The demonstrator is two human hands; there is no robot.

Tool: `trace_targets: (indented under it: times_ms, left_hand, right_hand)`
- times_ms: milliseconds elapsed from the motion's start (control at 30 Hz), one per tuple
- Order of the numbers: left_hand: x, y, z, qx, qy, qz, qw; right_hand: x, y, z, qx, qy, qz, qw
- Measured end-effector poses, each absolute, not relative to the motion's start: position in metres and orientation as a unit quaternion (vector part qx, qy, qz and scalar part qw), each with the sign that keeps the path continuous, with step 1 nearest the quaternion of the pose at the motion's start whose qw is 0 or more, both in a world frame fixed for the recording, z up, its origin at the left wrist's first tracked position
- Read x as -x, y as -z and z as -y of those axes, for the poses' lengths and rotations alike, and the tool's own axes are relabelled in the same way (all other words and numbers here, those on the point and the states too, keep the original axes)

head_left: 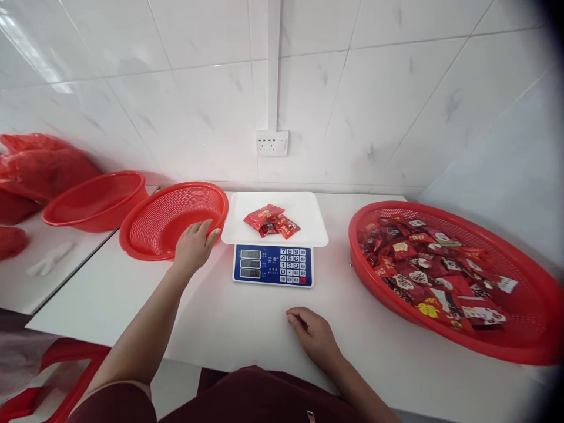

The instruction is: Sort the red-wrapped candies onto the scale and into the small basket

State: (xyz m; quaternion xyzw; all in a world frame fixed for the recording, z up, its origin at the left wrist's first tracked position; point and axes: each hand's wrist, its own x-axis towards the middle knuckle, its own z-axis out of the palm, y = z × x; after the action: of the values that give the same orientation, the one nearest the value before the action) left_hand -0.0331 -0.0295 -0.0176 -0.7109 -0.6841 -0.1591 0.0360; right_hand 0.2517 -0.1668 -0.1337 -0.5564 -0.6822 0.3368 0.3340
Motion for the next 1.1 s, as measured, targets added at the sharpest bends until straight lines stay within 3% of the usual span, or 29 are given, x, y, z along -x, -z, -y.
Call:
trace_targets:
  times_ms: [100, 333, 467, 633, 933, 1100]
  left_hand:
    - [-0.002, 0.014, 0.012, 0.785, 0.198, 0.585, 0.055]
    - [-0.076, 0.007, -0.031, 0.88, 0.131, 0.454, -0.053]
    - [-0.085, 0.008, -0.046, 0.871, 0.101, 0.47, -0.1]
    - [-0.08, -0.001, -0.051, 0.853, 0.083, 0.511, -0.07]
    - [0.011, -0.043, -0.027, 0.731, 0.216, 0.646, 0.046]
    - [0.004, -0.024, -0.015, 0.762, 0.208, 0.613, -0.02]
  right_hand:
    - [-0.252, 0.135, 0.167, 0.558, -0.333, 0.684, 0.332]
    - [-0.252, 0.136, 0.168, 0.567, -0.32, 0.682, 0.332]
    - [-0.252, 0.136, 0.17, 0.571, -0.318, 0.679, 0.333]
    - [-0.253, 0.138, 0.169, 0.565, -0.319, 0.682, 0.338]
    - [-0.253, 0.138, 0.167, 0.559, -0.346, 0.681, 0.323]
    - [-0.252, 0.138, 0.168, 0.56, -0.355, 0.677, 0.319]
